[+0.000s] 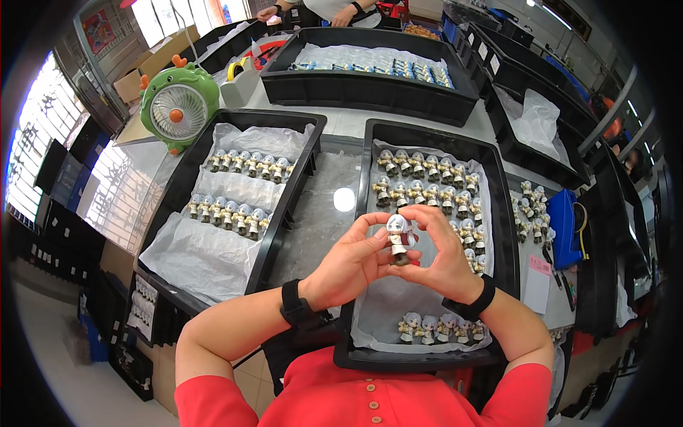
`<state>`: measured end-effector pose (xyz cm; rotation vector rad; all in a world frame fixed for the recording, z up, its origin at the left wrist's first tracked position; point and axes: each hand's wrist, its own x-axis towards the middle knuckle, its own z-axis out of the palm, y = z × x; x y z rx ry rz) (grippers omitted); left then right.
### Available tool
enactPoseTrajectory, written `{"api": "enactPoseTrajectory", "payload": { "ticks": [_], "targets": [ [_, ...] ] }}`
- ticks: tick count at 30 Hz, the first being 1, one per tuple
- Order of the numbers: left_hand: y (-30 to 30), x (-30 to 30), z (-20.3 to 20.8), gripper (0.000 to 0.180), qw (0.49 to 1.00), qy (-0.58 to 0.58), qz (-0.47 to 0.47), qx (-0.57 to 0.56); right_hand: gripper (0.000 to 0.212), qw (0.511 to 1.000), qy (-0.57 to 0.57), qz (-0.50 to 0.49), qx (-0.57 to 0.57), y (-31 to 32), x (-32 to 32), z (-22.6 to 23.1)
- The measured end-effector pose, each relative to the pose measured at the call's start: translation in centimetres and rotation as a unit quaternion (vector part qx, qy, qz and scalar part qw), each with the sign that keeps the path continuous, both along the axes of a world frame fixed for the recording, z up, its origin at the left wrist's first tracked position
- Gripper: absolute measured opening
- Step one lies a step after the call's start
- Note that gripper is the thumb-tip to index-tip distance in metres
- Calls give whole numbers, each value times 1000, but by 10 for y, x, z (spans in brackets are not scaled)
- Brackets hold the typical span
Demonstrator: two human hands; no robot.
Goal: The person repeatedly picks up small brass valve components from a tray, wraps a white material around the top of each valve, and places the finished unit into a second tray. The process is repetitive and involves handling the components one at a time.
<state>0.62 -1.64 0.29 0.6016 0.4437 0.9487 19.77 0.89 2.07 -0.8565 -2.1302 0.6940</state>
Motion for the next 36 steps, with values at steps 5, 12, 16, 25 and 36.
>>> {"api": "enactPoseTrajectory", "payload": {
  "ticks": [5, 12, 16, 25, 36],
  "targets": [
    [-1, 3, 0, 42, 1000, 6, -2, 0, 76, 999, 14, 6, 42, -4, -2, -2],
    [-6, 6, 3, 45, 996, 62, -1, 64, 87, 992, 8, 32, 123, -8, -6, -4],
    [-5, 4, 0, 47, 998, 31, -25, 39, 91, 993, 22, 48, 103, -9, -8, -3],
    [-2, 4, 0, 46, 999, 1, -44, 25, 102, 996, 56, 55, 37, -10, -5, -3],
    [1, 4, -1, 45, 999, -9, -44, 20, 104, 998, 42, 54, -3, -6, -2, 1]
  ]
}}
